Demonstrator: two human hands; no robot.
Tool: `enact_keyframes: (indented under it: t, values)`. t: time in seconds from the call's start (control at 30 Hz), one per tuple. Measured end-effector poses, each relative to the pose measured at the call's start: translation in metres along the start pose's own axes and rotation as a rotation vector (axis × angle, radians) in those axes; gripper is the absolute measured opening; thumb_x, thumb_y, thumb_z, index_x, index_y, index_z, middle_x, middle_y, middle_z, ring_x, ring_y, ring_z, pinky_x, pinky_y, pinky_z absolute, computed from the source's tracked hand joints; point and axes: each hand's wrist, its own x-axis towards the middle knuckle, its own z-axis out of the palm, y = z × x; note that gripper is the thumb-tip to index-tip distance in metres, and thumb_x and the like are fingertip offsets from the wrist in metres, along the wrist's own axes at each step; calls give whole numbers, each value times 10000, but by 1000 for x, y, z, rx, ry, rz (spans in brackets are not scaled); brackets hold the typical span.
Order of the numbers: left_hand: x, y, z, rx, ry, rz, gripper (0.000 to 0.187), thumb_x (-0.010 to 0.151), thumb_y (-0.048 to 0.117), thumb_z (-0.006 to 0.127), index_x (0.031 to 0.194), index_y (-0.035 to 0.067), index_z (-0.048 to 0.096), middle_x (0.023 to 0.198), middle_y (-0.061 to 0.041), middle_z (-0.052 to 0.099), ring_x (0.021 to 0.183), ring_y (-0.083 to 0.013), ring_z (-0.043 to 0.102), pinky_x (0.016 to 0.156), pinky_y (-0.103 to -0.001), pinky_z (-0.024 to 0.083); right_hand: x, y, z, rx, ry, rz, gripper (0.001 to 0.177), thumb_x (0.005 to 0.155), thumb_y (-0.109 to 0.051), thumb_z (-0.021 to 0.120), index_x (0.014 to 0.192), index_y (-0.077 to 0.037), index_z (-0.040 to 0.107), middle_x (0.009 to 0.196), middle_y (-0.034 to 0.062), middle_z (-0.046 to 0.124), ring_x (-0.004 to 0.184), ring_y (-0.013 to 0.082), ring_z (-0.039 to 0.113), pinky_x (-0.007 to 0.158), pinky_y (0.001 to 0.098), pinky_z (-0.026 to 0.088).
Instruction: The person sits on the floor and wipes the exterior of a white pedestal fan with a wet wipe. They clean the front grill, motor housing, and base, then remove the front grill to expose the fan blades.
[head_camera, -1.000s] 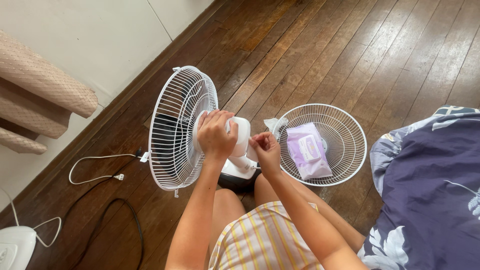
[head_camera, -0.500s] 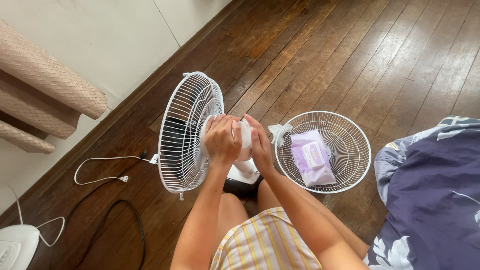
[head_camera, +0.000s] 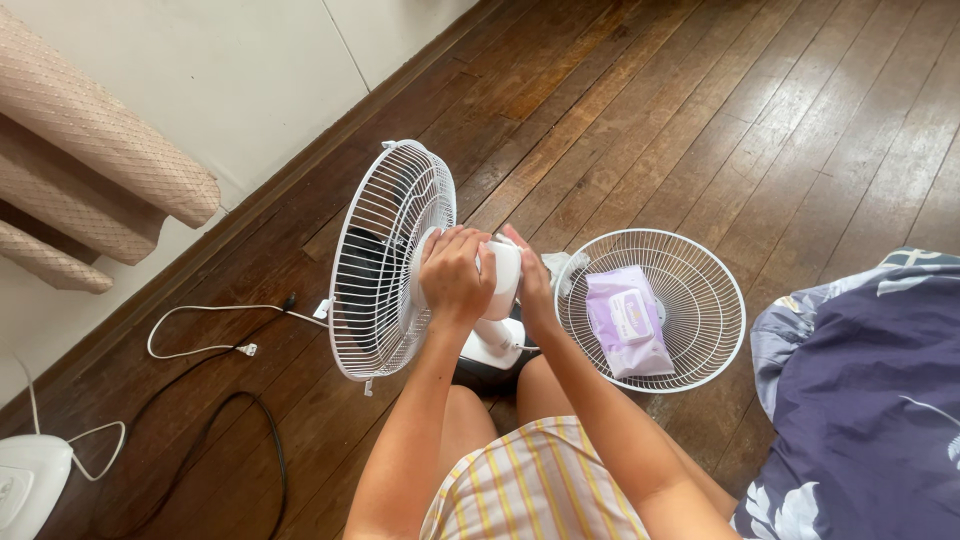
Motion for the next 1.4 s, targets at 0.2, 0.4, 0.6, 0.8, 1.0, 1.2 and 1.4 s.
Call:
enact_keyframes:
  t: [0.2, 0.4, 0.6, 0.8, 1.0, 1.2, 1.4]
  values:
    - [-4, -6, 3, 18, -11, 8, 356, 979, 203, 454, 1084, 63, 764, 1109, -116, 771, 1158, -302, 682, 1140, -452, 394, 29, -8, -11, 205, 203, -138, 393, 1110, -265, 341, 1331, 9, 515, 1279, 198, 674, 1186, 271, 674, 1066, 392, 521]
    - [-5, -13, 11, 33, 2, -9, 547, 1053, 260, 342, 1414, -61, 597, 1160, -230, 735, 1156, -332, 689, 1130, -450, 418, 20, -38, 19, -329, -77, -191, 431, 1107, -277, 361, 1358, 9, 563, 1295, 201, 675, 1205, 283, 631, 1086, 427, 461]
    - [-6, -8, 15, 65, -4, -59, 564, 1070, 273, 283, 1408, -52, 596, 1120, -183, 758, 1106, -291, 705, 1116, -419, 443, -34, -61, 37, -942, -148, -696, 583, 1144, -360, 254, 1516, 61, 407, 1453, 249, 568, 1386, 393, 534, 1254, 525, 234]
    - [-6, -7, 9, 12, 7, -59, 541, 1091, 278, 273, 1381, -11, 628, 1097, -174, 759, 1149, -291, 697, 1120, -420, 427, -25, -77, 26, -1127, -247, -695, 527, 1121, -315, 270, 1477, -11, 512, 1471, 158, 597, 1445, 331, 504, 1270, 533, 199]
    - [-5, -6, 8, -3, 0, -75, 527, 1088, 304, 296, 1363, 9, 635, 1144, -179, 753, 1152, -290, 690, 1131, -422, 415, 15, -82, 15, -1271, -309, -498, 443, 1067, -252, 364, 1410, -85, 590, 1522, 151, 551, 1496, 317, 394, 1237, 520, 176]
    - [-5, -10, 4, -46, 29, -27, 553, 1094, 313, 304, 1437, -36, 562, 1214, -190, 731, 1169, -292, 676, 1109, -424, 430, 5, -79, 10, -1234, -354, -566, 483, 1082, -252, 360, 1473, -16, 518, 1572, 167, 482, 1529, 330, 340, 1256, 502, 208]
    - [-6, -5, 2, -27, 37, -50, 518, 1092, 292, 333, 1443, -9, 567, 1197, -171, 736, 1179, -275, 681, 1119, -422, 442, -40, -75, 16, -1124, -318, -670, 435, 1060, -150, 502, 1471, -7, 499, 1567, 180, 483, 1519, 370, 367, 1236, 495, 311]
